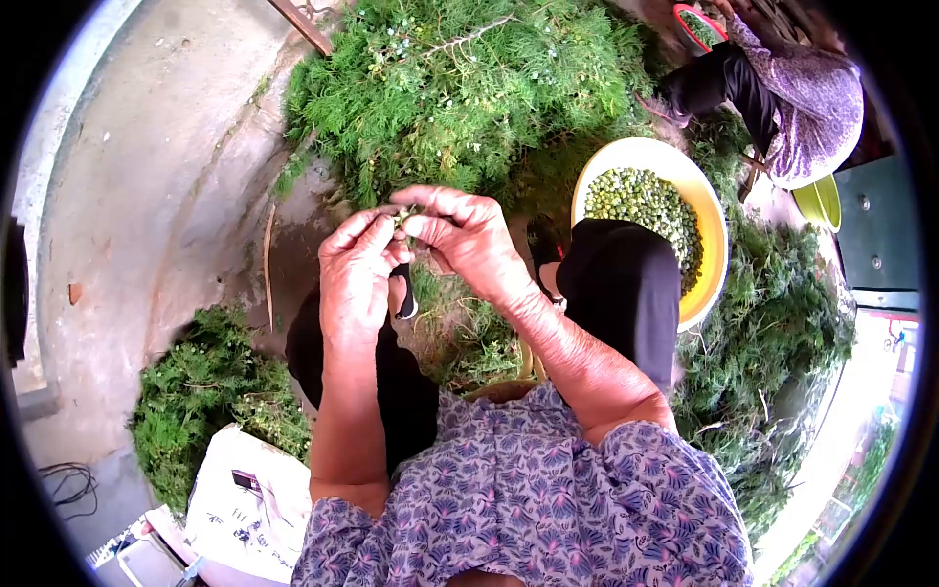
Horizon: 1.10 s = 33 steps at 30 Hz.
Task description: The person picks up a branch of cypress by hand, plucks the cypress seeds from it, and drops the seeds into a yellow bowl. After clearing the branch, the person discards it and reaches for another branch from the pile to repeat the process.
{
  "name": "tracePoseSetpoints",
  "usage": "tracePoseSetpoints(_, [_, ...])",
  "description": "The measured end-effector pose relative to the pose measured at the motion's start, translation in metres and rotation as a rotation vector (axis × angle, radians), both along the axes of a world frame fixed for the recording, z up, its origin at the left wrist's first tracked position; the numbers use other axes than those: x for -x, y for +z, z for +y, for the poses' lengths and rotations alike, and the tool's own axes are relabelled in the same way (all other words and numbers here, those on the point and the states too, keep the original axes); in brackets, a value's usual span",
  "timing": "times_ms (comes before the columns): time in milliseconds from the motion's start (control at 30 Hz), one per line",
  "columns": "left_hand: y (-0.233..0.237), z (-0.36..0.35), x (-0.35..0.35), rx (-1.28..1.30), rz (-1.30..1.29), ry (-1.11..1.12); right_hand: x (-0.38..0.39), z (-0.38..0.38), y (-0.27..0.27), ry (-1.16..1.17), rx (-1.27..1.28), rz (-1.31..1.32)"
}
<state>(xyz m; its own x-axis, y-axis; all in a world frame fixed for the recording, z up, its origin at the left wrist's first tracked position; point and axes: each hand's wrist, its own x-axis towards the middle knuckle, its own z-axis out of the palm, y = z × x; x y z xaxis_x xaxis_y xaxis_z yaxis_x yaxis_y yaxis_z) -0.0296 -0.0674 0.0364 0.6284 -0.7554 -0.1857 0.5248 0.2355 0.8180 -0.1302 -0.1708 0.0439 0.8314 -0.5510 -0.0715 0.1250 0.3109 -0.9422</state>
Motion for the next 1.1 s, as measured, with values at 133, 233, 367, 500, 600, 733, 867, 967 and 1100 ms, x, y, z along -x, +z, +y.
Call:
tracePoseSetpoints(133, [0.001, 0.023, 0.035, -0.056, 0.038, 0.043, 0.029, 0.015, -0.003, -0.079, 0.833, -0.042])
tracePoseSetpoints(233, [0.000, 0.045, 0.059, -0.083, 0.023, 0.035, 0.053, 0.039, 0.001, -0.093, 0.952, 0.073])
tracePoseSetpoints(367, [-0.005, 0.069, 0.082, -0.094, 0.012, 0.017, 0.079, 0.056, 0.015, 0.019, 0.565, 0.111])
tracePoseSetpoints(500, [0.002, 0.078, 0.102, -0.066, -0.095, 0.111, 0.088, 0.067, 0.006, 0.167, -0.325, 0.079])
tracePoseSetpoints(600, [0.000, 0.082, 0.107, 0.020, -0.325, -0.035, 0.089, 0.067, 0.002, 0.182, -0.604, 0.016])
tracePoseSetpoints(733, [0.005, 0.085, 0.111, 0.015, -0.325, 0.011, 0.090, 0.068, -0.002, 0.239, -0.678, -0.032])
tracePoseSetpoints(867, [0.002, 0.087, 0.110, -0.040, -0.398, 0.046, 0.091, 0.069, -0.003, 0.263, -0.656, -0.060])
tracePoseSetpoints(967, [0.006, 0.088, 0.110, -0.123, -0.354, 0.059, 0.092, 0.070, -0.005, 0.308, -0.611, -0.032])
tracePoseSetpoints(1100, [0.007, 0.087, 0.114, -0.183, -0.379, 0.090, 0.096, 0.068, -0.004, 0.336, -0.441, 0.004])
